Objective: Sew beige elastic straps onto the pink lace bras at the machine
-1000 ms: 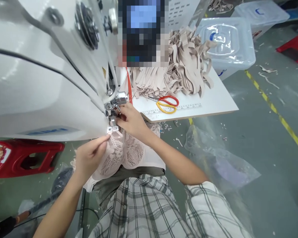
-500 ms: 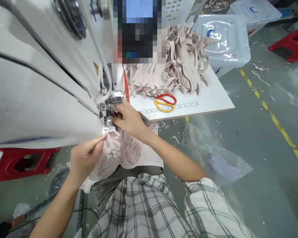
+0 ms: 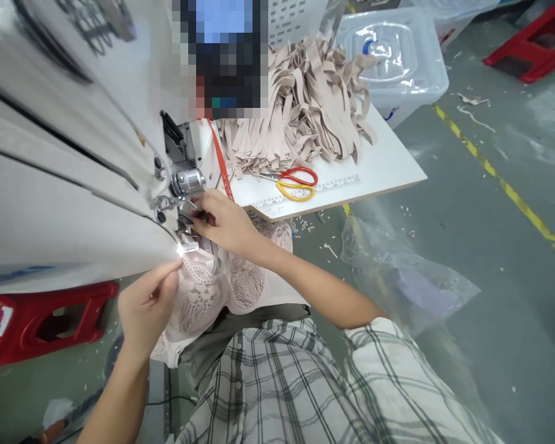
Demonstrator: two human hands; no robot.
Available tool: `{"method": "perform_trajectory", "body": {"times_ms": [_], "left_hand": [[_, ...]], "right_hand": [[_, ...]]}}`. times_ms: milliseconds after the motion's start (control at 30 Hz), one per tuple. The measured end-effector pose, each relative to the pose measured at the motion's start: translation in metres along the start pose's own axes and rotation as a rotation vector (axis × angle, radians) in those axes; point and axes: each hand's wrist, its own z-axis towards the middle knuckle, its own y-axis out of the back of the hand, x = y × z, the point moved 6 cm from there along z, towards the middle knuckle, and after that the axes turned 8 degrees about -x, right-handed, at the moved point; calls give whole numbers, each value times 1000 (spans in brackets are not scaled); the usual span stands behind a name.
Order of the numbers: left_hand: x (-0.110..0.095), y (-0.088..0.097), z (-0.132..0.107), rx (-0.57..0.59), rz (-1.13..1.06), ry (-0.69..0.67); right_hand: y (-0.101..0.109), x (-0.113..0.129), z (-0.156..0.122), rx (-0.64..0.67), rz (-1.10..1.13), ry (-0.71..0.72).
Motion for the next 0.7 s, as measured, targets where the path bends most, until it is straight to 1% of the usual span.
{"method": "perform_trajectory", "body": {"times_ms": [133, 233, 367, 500, 700], "left_hand": [[-1, 2, -2, -23, -10, 33], [1, 4, -3, -51, -4, 39], [3, 6, -3, -85, -26, 46], [0, 2, -2, -102, -32, 40], [-4, -3, -1, -89, -25, 57]], "right_hand": [[2, 0, -1, -56, 22, 28], [0, 0, -2, -54, 30, 11], [-2, 2, -2, -61, 38, 26], [-1, 0, -2, -45, 18, 29], [3, 0, -4, -60, 8, 67]]}}
